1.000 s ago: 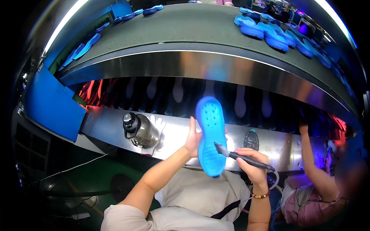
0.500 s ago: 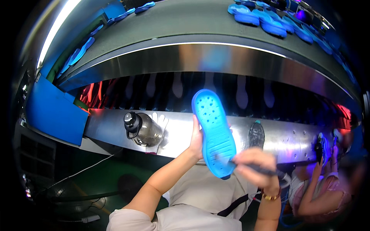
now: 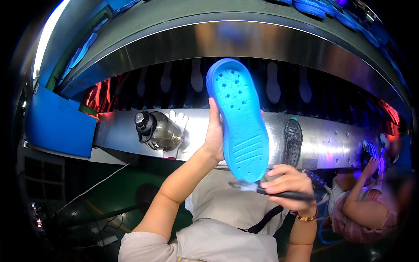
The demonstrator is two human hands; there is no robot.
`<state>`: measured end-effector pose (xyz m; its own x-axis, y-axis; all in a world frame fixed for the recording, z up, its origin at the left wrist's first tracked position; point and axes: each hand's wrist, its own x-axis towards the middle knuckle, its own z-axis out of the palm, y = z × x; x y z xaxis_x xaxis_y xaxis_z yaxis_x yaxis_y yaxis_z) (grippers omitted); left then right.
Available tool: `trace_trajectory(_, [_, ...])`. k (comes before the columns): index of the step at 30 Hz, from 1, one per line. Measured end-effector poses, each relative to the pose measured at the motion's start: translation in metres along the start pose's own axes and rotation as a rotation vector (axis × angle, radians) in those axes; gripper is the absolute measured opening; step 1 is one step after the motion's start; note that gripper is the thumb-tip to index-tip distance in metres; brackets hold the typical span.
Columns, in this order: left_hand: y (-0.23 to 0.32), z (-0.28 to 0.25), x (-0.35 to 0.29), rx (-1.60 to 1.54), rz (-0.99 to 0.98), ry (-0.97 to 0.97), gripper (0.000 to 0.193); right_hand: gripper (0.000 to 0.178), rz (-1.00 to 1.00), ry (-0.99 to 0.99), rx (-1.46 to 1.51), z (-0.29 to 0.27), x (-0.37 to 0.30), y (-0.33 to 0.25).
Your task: The person applies a liquid substance to blue shoe soles using a brush and then places the soles onto a moving conveyor belt.
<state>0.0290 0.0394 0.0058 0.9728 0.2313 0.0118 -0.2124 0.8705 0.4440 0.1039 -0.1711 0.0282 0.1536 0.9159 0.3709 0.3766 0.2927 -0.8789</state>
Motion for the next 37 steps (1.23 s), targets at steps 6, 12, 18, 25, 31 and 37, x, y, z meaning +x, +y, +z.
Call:
trace_trajectory(6, [-0.020, 0.017, -0.011, 0.081, 0.032, 0.063, 0.076, 0.018, 0.138, 0.547, 0.682, 0.026, -0.003, 0.023])
trace_trajectory(12, [-0.023, 0.000, -0.020, 0.141, 0.008, 0.142, 0.056, 0.022, 0.065, 0.422, 0.122, 0.038, 0.003, 0.006])
trace_trajectory(18, [-0.019, -0.008, -0.008, -0.252, 0.025, -0.074, 0.056, 0.022, 0.018, 0.338, -0.014, 0.028, 0.018, -0.004])
trace_trajectory(25, [-0.005, 0.006, -0.005, -0.133, -0.029, -0.020, 0.049, 0.021, -0.046, 0.165, -0.131, 0.002, 0.023, 0.000])
trace_trajectory(31, [0.002, 0.012, 0.001, -0.152, -0.136, -0.045, 0.047, 0.022, -0.096, 0.130, -0.211, 0.008, 0.026, -0.009])
trace_trajectory(37, [0.015, 0.010, -0.001, 0.075, -0.393, 0.018, 0.048, 0.023, -0.028, 0.078, -0.262, -0.010, 0.019, -0.016])
